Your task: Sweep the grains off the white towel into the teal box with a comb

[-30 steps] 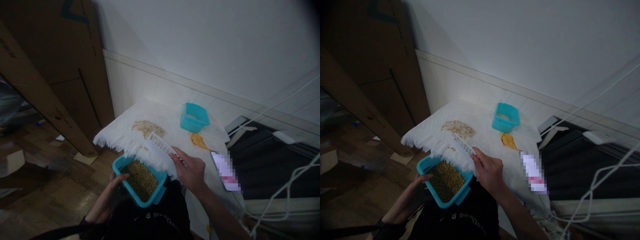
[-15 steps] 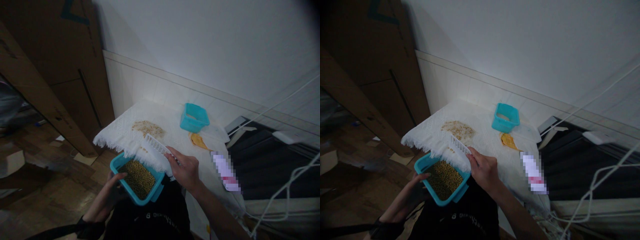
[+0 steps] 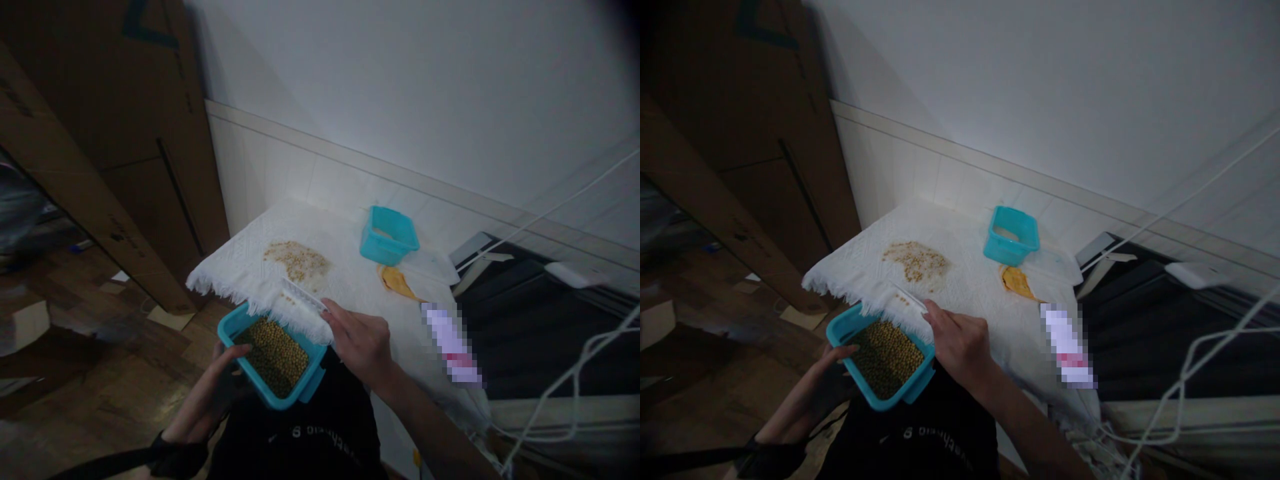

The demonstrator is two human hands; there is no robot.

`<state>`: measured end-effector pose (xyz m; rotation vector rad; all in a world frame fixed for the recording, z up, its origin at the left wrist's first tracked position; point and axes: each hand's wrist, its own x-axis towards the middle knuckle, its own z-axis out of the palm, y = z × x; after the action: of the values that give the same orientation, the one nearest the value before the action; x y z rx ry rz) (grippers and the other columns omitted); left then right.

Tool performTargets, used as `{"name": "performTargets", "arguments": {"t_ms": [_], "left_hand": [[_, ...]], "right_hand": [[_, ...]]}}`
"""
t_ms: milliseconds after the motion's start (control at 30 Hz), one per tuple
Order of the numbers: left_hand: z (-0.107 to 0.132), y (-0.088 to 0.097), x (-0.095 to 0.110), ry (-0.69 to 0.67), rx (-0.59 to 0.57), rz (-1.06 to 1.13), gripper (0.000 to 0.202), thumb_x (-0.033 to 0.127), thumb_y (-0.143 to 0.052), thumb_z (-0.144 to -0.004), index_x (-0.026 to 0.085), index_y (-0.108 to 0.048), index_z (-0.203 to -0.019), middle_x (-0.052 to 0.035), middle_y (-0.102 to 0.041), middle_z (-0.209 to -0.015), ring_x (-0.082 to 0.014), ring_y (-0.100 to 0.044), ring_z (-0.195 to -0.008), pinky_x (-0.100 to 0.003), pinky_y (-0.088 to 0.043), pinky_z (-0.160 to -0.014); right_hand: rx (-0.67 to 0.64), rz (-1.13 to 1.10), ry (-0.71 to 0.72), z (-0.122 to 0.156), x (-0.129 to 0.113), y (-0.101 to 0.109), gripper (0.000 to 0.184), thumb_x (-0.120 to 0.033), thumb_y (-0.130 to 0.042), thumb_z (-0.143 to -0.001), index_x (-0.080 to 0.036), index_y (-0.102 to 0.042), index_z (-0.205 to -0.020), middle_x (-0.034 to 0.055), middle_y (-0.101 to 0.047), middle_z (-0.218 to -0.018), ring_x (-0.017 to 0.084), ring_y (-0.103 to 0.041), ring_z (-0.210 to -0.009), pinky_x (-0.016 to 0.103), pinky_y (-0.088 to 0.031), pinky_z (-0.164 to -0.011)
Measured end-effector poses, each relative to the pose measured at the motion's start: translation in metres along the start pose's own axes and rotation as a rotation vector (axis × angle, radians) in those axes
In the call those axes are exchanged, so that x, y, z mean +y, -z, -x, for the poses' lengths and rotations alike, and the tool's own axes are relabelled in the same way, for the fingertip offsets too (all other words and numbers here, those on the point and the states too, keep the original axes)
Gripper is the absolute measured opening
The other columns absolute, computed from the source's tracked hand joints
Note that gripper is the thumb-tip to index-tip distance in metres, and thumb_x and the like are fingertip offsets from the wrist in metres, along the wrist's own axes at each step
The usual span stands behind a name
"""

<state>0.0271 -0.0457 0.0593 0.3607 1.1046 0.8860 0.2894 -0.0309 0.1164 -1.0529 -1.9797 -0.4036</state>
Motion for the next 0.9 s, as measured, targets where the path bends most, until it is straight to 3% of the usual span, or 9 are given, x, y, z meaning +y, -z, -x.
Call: {"name": "performTargets", "arguments": {"t_ms": [200,367,500,600,767,900], "left_hand": [[-0.003,0.000,-0.001,-0.004,0.009,-0.022,0.046,0.032,-0.081,-0.084,0.030,-0.058,-0.124,-0.0062,-0.069,-0.140,-0.0297,-0.073,-0.116,-0.043,-0.064,-0.088],[-0.003,0.001,-0.002,0.011,-0.014,-0.001,0.053,0.034,-0.084,-0.081,0.031,-0.057,-0.127,-0.0061,-0.072,-0.132,-0.0301,-0.075,-0.110,-0.043,-0.064,-0.087],[-0.003,0.001,-0.004,0.017,-0.022,0.004,0.053,0.040,-0.085,-0.081,0.031,-0.058,-0.126,-0.0056,-0.072,-0.128,-0.0314,-0.072,-0.115,-0.044,-0.061,-0.091],[-0.002,0.000,-0.005,0.034,-0.011,0.007,0.054,0.041,-0.085,-0.081,0.031,-0.057,-0.127,-0.0054,-0.071,-0.128,-0.0321,-0.071,-0.116,-0.045,-0.060,-0.091],[0.000,-0.006,-0.006,0.038,-0.003,0.013,0.072,0.043,-0.089,-0.075,0.035,-0.056,-0.140,-0.0063,-0.070,-0.134,-0.0347,-0.067,-0.124,-0.047,-0.060,-0.092],[0.000,-0.006,-0.007,0.005,0.002,0.002,0.069,0.041,-0.089,-0.074,0.034,-0.060,-0.136,-0.0055,-0.071,-0.136,-0.0331,-0.067,-0.125,-0.044,-0.061,-0.091]], "right_hand": [[-0.012,-0.090,-0.034,0.002,-0.005,0.018,0.028,-0.016,-0.062,-0.104,-0.025,-0.077,-0.126,-0.0017,-0.086,-0.093,0.011,-0.080,-0.065,0.018,-0.064,-0.064],[0.099,0.103,-0.095,0.007,0.026,0.035,0.019,-0.017,-0.066,-0.103,-0.021,-0.083,-0.111,0.0016,-0.086,-0.086,0.014,-0.079,-0.059,0.019,-0.063,-0.060],[0.093,0.166,-0.104,0.013,0.040,0.041,0.018,-0.018,-0.066,-0.102,-0.019,-0.084,-0.104,0.0020,-0.085,-0.082,0.013,-0.077,-0.054,0.018,-0.061,-0.059],[0.091,0.147,-0.104,0.017,0.040,0.041,0.018,-0.017,-0.068,-0.101,-0.019,-0.085,-0.104,0.0021,-0.085,-0.081,0.013,-0.076,-0.053,0.018,-0.061,-0.058],[0.091,0.091,-0.116,0.020,0.035,0.045,0.022,-0.016,-0.069,-0.100,-0.024,-0.084,-0.113,0.0003,-0.086,-0.086,0.015,-0.078,-0.057,0.021,-0.063,-0.058],[0.061,0.056,-0.123,0.022,0.033,0.050,0.024,-0.016,-0.068,-0.100,-0.026,-0.084,-0.116,-0.0001,-0.086,-0.087,0.015,-0.078,-0.058,0.022,-0.063,-0.057]]}}
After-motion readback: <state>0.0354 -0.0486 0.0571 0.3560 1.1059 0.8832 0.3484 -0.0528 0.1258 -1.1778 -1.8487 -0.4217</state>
